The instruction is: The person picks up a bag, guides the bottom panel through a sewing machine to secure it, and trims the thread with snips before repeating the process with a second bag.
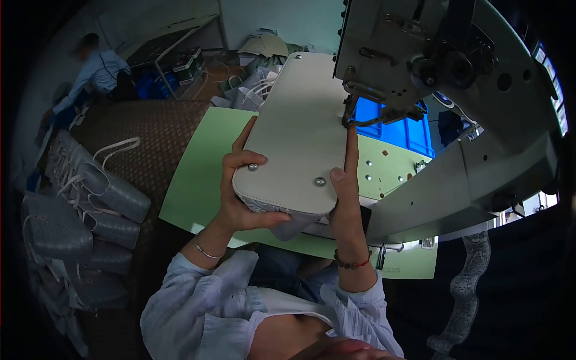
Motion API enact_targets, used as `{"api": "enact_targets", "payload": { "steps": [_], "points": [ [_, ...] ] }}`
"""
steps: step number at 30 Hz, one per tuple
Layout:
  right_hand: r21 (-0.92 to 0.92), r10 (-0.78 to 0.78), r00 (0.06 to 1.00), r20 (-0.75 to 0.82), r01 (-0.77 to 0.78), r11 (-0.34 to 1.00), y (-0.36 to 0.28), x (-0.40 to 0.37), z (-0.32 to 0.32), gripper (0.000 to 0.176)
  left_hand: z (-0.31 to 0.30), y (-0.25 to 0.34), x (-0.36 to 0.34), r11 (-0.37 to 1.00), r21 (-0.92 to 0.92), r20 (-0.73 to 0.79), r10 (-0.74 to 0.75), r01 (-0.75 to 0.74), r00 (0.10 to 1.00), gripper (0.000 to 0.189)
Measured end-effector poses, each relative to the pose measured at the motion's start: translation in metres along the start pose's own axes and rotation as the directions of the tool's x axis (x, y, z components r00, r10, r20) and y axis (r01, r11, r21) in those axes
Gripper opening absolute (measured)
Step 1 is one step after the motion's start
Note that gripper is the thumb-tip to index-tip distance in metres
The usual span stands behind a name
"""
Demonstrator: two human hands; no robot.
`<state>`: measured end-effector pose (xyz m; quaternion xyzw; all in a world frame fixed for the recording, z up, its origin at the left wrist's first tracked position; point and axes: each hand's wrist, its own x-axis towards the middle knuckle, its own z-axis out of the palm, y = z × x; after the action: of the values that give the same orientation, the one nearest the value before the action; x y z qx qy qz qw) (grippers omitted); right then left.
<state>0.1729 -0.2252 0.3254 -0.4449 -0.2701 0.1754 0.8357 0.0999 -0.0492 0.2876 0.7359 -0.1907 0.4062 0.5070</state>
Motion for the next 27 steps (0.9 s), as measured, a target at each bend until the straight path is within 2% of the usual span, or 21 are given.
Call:
{"api": "enact_targets", "payload": {
  "steps": [2, 3, 4, 7, 9, 14, 16, 20, 22, 27],
  "points": [
    [0.218, 0.013, 0.999, 0.032, -0.02, 0.976, -0.001, -0.001, -0.004, 0.092, 0.001, -0.002, 0.001, 0.999, -0.02, -0.011, -0.039, 0.039, 0.999, 0.09],
    [-0.036, -0.053, 0.994, 0.093, 0.056, 0.998, 0.001, 0.0, -0.006, 0.091, 0.001, -0.002, 0.001, 0.996, -0.04, -0.021, -0.076, 0.075, 0.997, 0.09],
    [-0.282, -0.1, 0.981, 0.167, 0.145, 0.948, 0.002, 0.001, -0.007, 0.091, 0.002, -0.003, 0.002, 0.996, -0.04, -0.021, -0.075, 0.074, 0.997, 0.09],
    [-0.256, -0.092, 0.988, 0.122, 0.121, 0.959, -0.001, -0.001, -0.001, 0.094, 0.003, -0.005, 0.007, 0.985, -0.103, -0.038, -0.146, 0.142, 0.988, 0.089],
    [-0.257, -0.129, 0.986, 0.104, 0.152, 0.954, 0.004, 0.002, 0.0, 0.093, 0.002, -0.011, 0.013, 0.998, -0.012, -0.029, -0.062, 0.062, 0.998, 0.086],
    [-0.233, -0.191, 0.981, 0.033, 0.194, 0.953, 0.012, 0.007, 0.006, 0.092, 0.005, -0.016, 0.021, 0.991, -0.103, -0.03, -0.089, 0.086, 0.996, 0.088],
    [-0.298, -0.192, 0.98, -0.042, 0.172, 0.939, 0.013, 0.009, 0.009, 0.096, 0.008, -0.019, 0.024, 0.987, -0.133, -0.045, -0.094, 0.087, 0.995, 0.087],
    [-0.347, -0.204, 0.976, -0.078, 0.166, 0.923, 0.021, 0.021, 0.01, 0.099, 0.008, -0.027, 0.027, 0.991, -0.098, -0.079, -0.105, 0.097, 0.991, 0.088],
    [-0.38, -0.291, 0.95, -0.111, 0.23, 0.896, 0.024, 0.026, 0.011, 0.1, 0.008, -0.03, 0.03, 0.987, -0.097, -0.078, -0.135, 0.127, 0.988, 0.088],
    [-0.37, -0.345, 0.933, -0.101, 0.286, 0.884, 0.035, 0.041, 0.004, 0.097, 0.009, -0.034, 0.039, 0.979, -0.136, -0.057, -0.159, 0.15, 0.986, 0.085]
  ]
}}
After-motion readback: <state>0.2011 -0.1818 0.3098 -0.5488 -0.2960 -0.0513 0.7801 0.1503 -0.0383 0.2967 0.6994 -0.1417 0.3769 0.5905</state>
